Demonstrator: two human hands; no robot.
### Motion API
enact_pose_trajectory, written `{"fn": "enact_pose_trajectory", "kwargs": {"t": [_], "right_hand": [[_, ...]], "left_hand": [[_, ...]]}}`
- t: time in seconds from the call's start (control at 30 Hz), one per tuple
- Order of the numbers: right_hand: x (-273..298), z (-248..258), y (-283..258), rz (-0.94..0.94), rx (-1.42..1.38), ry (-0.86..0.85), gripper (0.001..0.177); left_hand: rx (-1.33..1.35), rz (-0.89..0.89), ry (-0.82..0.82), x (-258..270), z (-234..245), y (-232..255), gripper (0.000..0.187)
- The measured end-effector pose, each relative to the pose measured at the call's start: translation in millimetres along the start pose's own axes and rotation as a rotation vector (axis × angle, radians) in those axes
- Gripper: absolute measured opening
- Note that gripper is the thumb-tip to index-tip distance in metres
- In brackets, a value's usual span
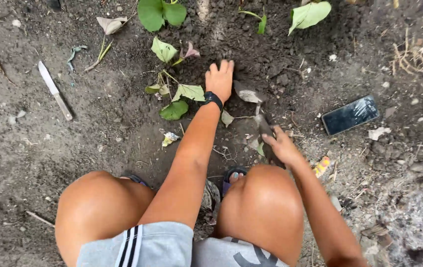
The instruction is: The person uses a small hand hoe to dig holes in the soil and plants small seedlings one by one. They cover the roots with soil and pat it down to secure the plants.
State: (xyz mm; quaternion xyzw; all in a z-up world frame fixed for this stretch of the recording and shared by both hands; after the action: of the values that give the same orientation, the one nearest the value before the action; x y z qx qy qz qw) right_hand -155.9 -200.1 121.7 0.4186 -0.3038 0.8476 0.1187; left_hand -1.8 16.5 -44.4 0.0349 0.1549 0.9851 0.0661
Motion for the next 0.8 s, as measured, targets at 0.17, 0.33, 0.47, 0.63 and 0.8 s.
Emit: {"fn": "enact_pose_trajectory", "kwargs": {"t": [0.17,0.33,0.47,0.63,0.8], "right_hand": [[32,40,20,0.025,0.254,0.041,0.060],[20,30,-87,0.090,0.511,0.050,0.054],[-39,-34,-87,0.175,0.432,0.104,0.057],[-22,-24,-67,0.173,-0.163,0.083,0.068],[50,26,-83,0.088,-0.154,0.191,0.063]], "left_hand": [[-0.003,0.231,0.001,6,1,-15,0.051],[0.562,0.282,0.183,34,7,-24,0.062],[0.915,0.435,0.395,102,82,17,0.048],[0.775,0.410,0.295,102,63,-9,0.057],[0.389,0.397,0.074,99,90,-13,0.055]]}}
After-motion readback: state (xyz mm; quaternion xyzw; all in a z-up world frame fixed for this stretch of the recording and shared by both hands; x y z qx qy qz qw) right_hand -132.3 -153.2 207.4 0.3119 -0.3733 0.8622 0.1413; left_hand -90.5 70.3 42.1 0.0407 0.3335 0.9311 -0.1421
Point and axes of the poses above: each hand's wrist, its own x-axis away from the middle knuckle, its own z-axis out of the back of the hand, y = z × x, the point moved 2 cm from there along -x, towards the middle knuckle, and after that the axes turned 10 degrees about x, right-handed, at the moved point
